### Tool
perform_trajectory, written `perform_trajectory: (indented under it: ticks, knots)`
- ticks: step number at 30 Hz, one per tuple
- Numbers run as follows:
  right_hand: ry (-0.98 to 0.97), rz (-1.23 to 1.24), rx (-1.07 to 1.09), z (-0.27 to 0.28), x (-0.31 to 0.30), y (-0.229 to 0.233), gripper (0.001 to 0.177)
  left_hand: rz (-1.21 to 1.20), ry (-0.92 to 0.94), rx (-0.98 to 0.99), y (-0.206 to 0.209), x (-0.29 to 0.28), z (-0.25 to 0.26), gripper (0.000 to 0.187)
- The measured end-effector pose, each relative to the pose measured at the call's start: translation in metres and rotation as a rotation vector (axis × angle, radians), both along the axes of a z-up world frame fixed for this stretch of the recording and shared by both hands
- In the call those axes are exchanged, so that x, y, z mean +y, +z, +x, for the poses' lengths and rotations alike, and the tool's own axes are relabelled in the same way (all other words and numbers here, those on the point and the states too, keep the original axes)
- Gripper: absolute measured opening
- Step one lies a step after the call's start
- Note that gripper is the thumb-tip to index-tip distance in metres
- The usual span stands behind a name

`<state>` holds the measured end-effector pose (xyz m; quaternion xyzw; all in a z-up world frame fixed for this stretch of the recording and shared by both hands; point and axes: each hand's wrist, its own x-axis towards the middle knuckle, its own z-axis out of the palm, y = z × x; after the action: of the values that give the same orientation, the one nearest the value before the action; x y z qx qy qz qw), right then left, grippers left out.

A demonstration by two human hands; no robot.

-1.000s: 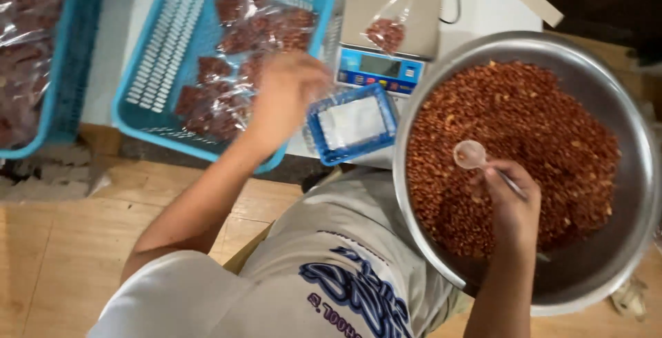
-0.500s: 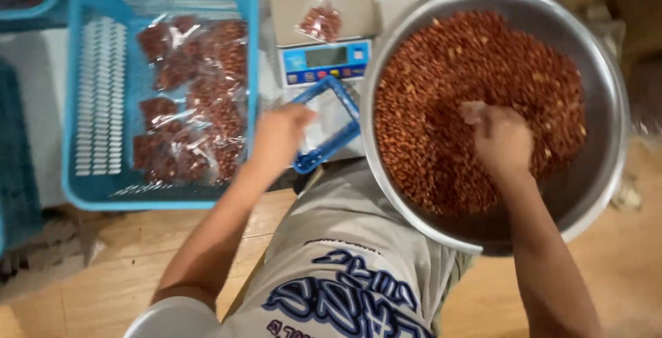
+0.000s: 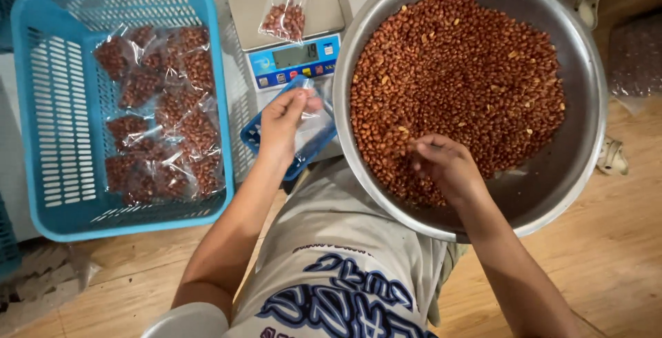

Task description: Manually packing roasted peanuts from a large metal bowl into small individual plastic bags.

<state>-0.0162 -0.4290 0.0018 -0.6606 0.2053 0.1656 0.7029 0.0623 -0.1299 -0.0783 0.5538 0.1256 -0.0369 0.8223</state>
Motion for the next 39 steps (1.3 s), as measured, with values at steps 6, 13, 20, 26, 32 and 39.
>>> perform_trajectory:
  ticks: [6,13,20,26,32,39]
  knots:
    - [-0.225,-0.037,-0.364,0.000,0.003,0.041,0.016,-0.296,-0.279,-0.141,0.064,-0.063,-0.012,0.020]
    - [-0.061,-0.621,-0.964,-0.008,0.001,0.086,0.011,-0.330,-0.466,-0.227,0.073,-0.102,-0.020,0.037]
    - [0.017,-0.975,-1.093,-0.014,-0.011,0.068,0.007,-0.242,-0.477,-0.215,0.073,-0.118,-0.028,0.035]
    - [-0.165,-0.482,-0.715,-0.027,-0.007,0.061,0.010,0.087,-0.189,-0.304,0.084,-0.038,0.049,0.029]
    - [-0.143,-0.478,-0.547,-0.041,-0.009,0.045,0.010,0.837,0.056,-0.691,-0.003,0.043,0.163,0.017]
    - [-0.084,-0.483,-0.524,-0.047,-0.006,0.046,0.012,0.580,0.254,-0.561,0.017,0.070,0.198,0.045]
